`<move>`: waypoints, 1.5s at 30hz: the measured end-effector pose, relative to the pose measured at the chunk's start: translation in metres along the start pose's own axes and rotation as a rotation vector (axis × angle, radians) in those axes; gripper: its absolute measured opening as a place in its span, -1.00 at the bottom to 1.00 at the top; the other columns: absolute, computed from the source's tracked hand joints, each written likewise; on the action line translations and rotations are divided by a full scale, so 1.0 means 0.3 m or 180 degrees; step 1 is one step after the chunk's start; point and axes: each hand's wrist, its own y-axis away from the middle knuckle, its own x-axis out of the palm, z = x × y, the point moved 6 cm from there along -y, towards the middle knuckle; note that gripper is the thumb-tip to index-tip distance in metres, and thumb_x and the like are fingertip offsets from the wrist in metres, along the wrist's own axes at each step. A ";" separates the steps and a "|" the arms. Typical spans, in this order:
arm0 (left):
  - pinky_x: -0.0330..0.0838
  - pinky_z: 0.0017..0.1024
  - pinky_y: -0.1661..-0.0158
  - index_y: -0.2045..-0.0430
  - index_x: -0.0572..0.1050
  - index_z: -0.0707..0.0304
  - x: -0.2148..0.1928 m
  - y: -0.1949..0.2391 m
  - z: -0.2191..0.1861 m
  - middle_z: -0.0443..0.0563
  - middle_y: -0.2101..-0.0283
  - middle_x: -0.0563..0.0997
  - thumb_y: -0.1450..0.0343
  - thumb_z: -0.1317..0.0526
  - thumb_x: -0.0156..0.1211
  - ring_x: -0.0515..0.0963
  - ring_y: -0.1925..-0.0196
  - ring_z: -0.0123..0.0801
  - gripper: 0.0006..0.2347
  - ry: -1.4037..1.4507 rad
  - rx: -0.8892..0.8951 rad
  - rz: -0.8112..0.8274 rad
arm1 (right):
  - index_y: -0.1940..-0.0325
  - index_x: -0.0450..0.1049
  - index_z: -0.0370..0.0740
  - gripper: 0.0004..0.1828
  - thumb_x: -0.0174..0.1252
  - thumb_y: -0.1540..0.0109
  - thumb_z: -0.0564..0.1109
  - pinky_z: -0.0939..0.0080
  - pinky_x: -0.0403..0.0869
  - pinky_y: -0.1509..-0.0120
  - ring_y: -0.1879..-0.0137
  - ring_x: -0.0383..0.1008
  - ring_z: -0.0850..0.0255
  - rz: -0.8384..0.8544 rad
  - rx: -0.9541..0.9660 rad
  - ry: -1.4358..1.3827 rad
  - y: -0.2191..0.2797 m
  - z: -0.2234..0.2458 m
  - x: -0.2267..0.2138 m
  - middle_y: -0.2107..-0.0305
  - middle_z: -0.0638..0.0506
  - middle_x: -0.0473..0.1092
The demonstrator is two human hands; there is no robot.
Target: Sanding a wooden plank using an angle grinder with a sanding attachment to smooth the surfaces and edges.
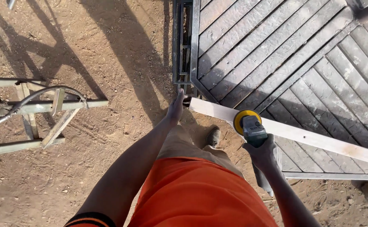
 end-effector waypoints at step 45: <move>0.18 -0.36 0.12 -0.06 0.63 0.07 -0.019 -0.283 0.036 0.24 -0.13 0.62 -0.37 -0.62 -0.56 0.57 0.02 -0.06 -0.08 -0.0554 -0.0677 0.2009 | -0.02 0.16 -0.06 -0.37 0.27 -0.04 0.19 -0.23 0.50 -0.09 -0.02 0.58 -0.24 -0.0347 0.0794 -0.0201 0.401 0.500 0.246 0.20 -0.24 0.51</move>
